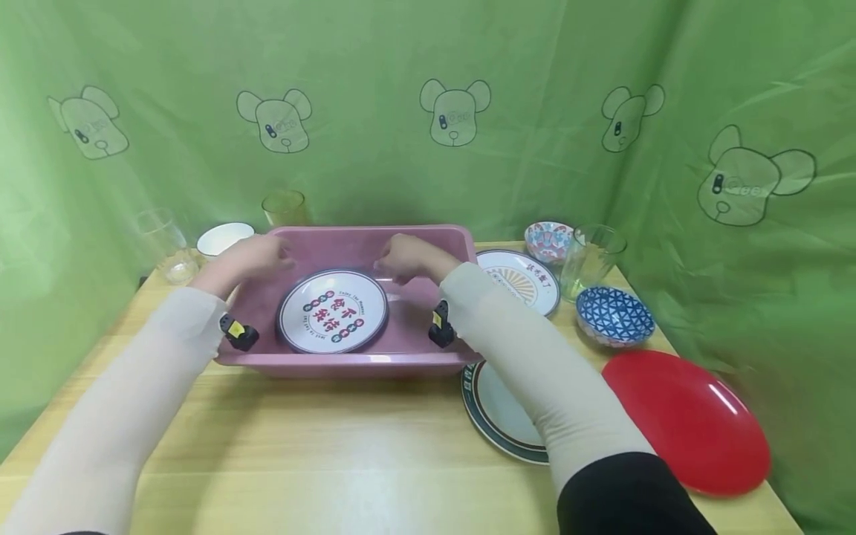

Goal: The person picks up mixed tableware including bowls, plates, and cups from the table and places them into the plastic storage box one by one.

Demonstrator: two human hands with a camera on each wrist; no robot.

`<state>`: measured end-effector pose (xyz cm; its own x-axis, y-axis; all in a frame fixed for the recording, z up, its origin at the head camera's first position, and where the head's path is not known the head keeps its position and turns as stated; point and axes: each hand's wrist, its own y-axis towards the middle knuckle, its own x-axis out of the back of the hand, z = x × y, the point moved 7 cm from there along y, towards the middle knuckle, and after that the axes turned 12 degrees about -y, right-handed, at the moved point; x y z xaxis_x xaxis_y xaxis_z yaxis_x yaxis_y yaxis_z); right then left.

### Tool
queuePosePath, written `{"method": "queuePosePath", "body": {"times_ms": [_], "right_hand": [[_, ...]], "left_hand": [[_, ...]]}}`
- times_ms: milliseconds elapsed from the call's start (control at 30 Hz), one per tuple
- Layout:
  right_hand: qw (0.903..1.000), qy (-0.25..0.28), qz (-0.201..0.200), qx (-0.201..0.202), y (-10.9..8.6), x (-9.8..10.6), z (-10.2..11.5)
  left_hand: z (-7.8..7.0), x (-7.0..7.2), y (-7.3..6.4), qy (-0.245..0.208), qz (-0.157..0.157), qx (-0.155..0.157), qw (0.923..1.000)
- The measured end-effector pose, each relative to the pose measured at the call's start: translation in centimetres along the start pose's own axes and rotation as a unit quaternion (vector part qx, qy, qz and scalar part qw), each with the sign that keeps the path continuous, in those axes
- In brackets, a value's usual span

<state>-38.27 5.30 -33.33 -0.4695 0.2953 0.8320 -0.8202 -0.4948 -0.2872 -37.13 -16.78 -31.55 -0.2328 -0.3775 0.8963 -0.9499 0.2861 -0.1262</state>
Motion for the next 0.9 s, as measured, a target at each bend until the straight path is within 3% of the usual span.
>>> {"method": "queuePosePath", "body": {"times_ms": [267,500,667,900], "right_hand": [[0.996,0.079,-0.007,0.042,-1.8,2.4,-0.5],[0.9921,0.098,-0.055,0.055,-4.4,4.7,-1.8],[0.99,0.106,-0.078,0.052,-6.0,5.7,-3.4],[0.987,0.116,-0.105,0.036,-8.5,6.3,-6.1]], "left_hand": [[1.0,1.5,-1.5,-0.034,-0.016,-0.022,0.999],[2.7,2.5,-3.1,-0.092,-0.029,-0.028,0.995],[4.0,2.5,-4.3,-0.152,-0.026,-0.02,0.9878],[6.4,1.5,-5.6,-0.181,-0.014,-0.004,0.9834]]}}
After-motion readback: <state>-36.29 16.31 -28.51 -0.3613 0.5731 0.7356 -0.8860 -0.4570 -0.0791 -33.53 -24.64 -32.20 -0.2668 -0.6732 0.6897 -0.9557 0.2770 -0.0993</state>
